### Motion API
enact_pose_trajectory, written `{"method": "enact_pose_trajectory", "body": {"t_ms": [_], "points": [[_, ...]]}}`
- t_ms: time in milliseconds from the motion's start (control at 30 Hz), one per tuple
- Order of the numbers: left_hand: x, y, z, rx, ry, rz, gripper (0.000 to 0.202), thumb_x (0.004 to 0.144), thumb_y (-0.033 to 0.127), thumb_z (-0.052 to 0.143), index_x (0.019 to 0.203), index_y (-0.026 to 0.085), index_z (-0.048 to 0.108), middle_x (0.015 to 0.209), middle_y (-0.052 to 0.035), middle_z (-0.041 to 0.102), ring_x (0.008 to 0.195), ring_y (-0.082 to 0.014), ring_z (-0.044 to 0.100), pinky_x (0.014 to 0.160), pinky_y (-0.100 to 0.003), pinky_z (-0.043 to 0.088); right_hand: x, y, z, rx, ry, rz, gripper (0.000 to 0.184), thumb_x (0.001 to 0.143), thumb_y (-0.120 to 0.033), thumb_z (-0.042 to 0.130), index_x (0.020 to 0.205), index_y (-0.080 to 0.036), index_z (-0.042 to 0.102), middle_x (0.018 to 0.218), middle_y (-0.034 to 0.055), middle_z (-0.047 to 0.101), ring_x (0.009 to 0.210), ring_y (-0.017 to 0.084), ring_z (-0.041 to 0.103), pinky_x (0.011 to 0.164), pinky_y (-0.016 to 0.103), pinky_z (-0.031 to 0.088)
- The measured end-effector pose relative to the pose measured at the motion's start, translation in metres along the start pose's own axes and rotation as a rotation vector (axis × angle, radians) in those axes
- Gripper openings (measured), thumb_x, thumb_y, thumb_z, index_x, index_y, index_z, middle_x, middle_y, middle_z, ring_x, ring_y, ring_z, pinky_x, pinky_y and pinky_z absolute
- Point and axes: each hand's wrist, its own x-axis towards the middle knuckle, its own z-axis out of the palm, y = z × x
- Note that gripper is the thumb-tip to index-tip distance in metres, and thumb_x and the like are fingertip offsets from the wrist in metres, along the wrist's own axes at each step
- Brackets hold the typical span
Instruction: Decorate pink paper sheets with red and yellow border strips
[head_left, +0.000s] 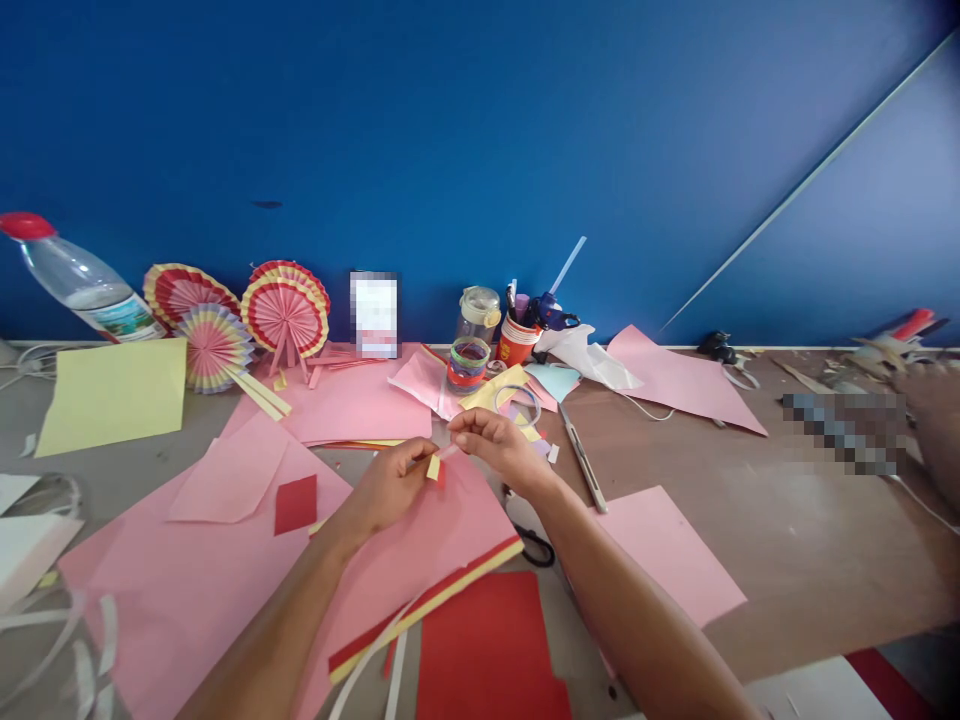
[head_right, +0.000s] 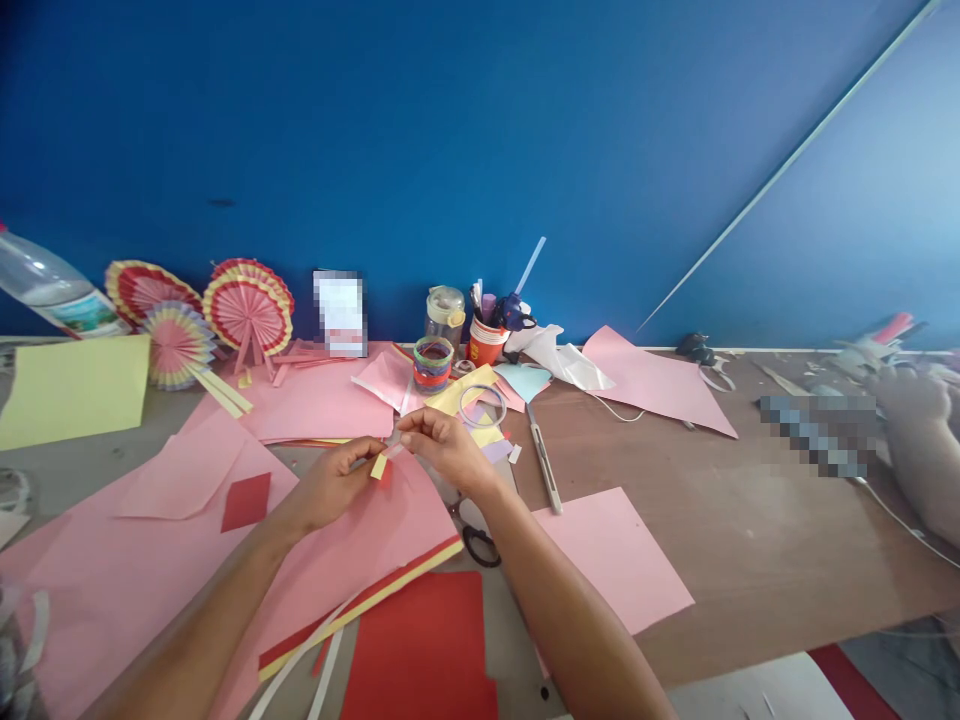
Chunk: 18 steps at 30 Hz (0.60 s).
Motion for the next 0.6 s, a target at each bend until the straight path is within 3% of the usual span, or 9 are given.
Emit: {"method": "enact_pose_trajectory", "body": {"t_ms": [133,300,367,500,533,600], "points": [[-0.001,0.002,-0.002,0.018,0.093,0.011,0.021,0.083,0.029,0.044,0.08,0.02,0.063,0.077,0.0028,0.065,0.068,-0.0127,0.056,0.057,-0.021,0.042,-0.004,-0.006,-0.007,-0.049,-0.065,-0.028,0.026,0.075,-0.031,0.063,0.097,-0.018,0.062,0.087,0.0011,0.062,0.079,0.012,0.057,0.074,0.027,0.044],[0.0,0.0,-0.002,0.054,0.109,0.057,0.02,0.083,0.024,0.045,0.085,0.02,0.064,0.08,0.0017,0.066,0.071,-0.0136,0.059,0.062,-0.022,0.046,-0.008,-0.013,-0.001,-0.368,-0.039,-0.028,0.009,0.075,-0.024,0.058,0.08,-0.017,0.062,0.07,-0.0034,0.057,0.063,0.009,0.048,0.06,0.021,0.038],[0.002,-0.004,-0.001,0.097,0.211,0.154,0.021,0.083,0.023,0.046,0.095,0.021,0.063,0.09,-0.0012,0.067,0.081,-0.0162,0.062,0.07,-0.026,0.05,-0.009,-0.014,0.005,-0.444,0.036,-0.04,0.007,0.075,-0.022,0.055,0.074,-0.017,0.06,0.066,-0.0037,0.055,0.06,0.01,0.046,0.057,0.021,0.037],[0.0,-0.009,0.0,0.281,0.631,0.507,0.018,0.085,0.018,0.048,0.099,0.02,0.059,0.098,-0.0078,0.063,0.097,-0.0209,0.058,0.087,-0.036,0.048,-0.008,-0.013,0.011,-0.537,0.313,-0.06,0.008,0.074,-0.022,0.052,0.068,-0.019,0.056,0.06,-0.0035,0.052,0.056,0.011,0.045,0.053,0.023,0.035],[-0.001,-0.009,0.001,0.321,0.67,0.578,0.018,0.085,0.016,0.048,0.098,0.02,0.059,0.095,-0.0079,0.062,0.095,-0.0207,0.058,0.087,-0.037,0.048,-0.007,-0.013,0.011,-0.545,0.393,-0.073,0.008,0.074,-0.022,0.051,0.067,-0.02,0.055,0.059,-0.0032,0.052,0.055,0.012,0.045,0.053,0.023,0.035],[-0.005,-0.007,0.005,0.375,0.623,0.684,0.021,0.085,0.012,0.048,0.1,0.021,0.059,0.093,-0.0072,0.063,0.09,-0.0192,0.059,0.083,-0.035,0.049,-0.005,-0.011,0.011,-0.528,0.556,-0.129,0.009,0.075,-0.023,0.051,0.067,-0.02,0.054,0.061,-0.0022,0.053,0.057,0.013,0.046,0.054,0.025,0.036]]}}
